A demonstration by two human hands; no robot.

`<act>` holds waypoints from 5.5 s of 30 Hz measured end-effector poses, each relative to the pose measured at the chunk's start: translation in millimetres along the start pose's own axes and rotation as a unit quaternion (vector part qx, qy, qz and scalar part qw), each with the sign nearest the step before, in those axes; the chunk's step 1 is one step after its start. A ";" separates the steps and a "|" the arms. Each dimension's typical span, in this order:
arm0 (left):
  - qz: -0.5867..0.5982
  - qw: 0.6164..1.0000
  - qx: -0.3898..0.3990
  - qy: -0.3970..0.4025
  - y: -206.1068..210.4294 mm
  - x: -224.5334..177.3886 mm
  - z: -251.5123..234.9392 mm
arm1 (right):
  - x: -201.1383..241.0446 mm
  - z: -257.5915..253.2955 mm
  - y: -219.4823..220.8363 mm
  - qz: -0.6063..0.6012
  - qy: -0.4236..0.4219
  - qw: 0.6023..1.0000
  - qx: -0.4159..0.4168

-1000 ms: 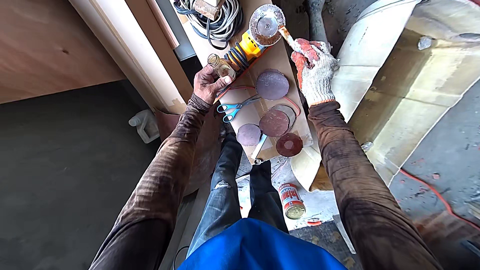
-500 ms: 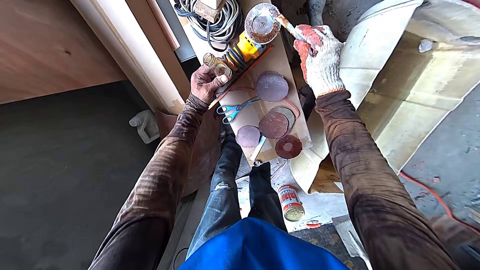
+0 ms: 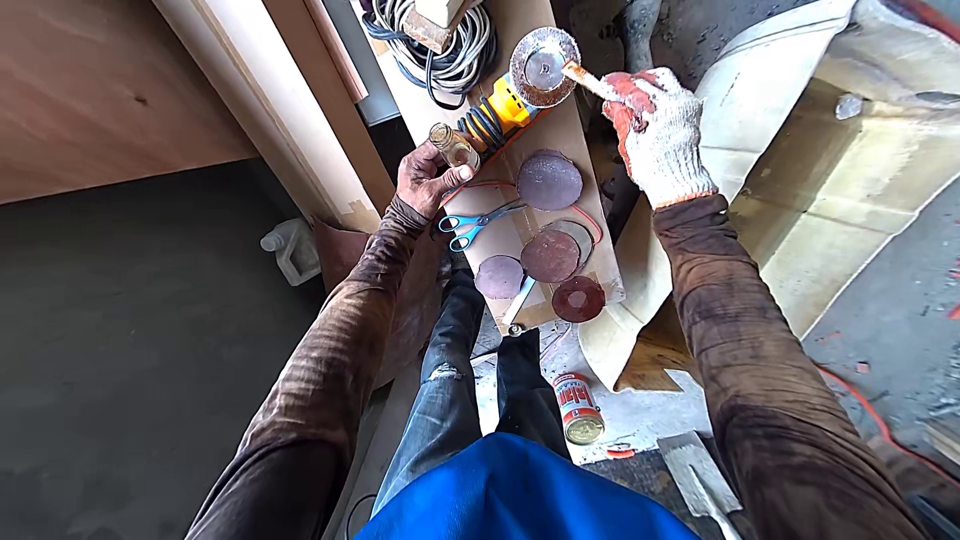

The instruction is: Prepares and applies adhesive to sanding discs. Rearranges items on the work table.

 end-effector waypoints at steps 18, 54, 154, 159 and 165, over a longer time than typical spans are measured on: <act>0.000 1.000 -0.009 -0.004 -0.1 -1.2 -0.4 | 4.4 21.3 2.9 0.000 -0.015 1.000 0.020; 0.009 1.000 -0.008 -0.008 -0.2 -0.1 0.9 | 50.5 43.6 71.9 -0.184 0.135 0.966 -0.118; 0.009 1.000 -0.007 0.024 -0.8 4.4 0.9 | 7.4 -70.2 -54.0 -0.034 0.142 0.971 0.190; 0.016 1.000 -0.011 0.021 -1.8 3.7 0.5 | 12.0 -70.1 -58.7 -0.036 0.109 0.952 0.283; 0.021 0.999 -0.009 0.024 -1.8 2.2 1.3 | 10.7 -50.4 -70.6 -0.097 0.017 0.981 0.168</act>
Point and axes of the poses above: each hand's wrist, its own z-axis away from the middle knuckle, its own y-axis out of the palm, x = y × z, the point moved 2 cm from there along -z, towards the middle knuckle, and after that the axes turned 10 degrees about x, right-handed, at the moved point
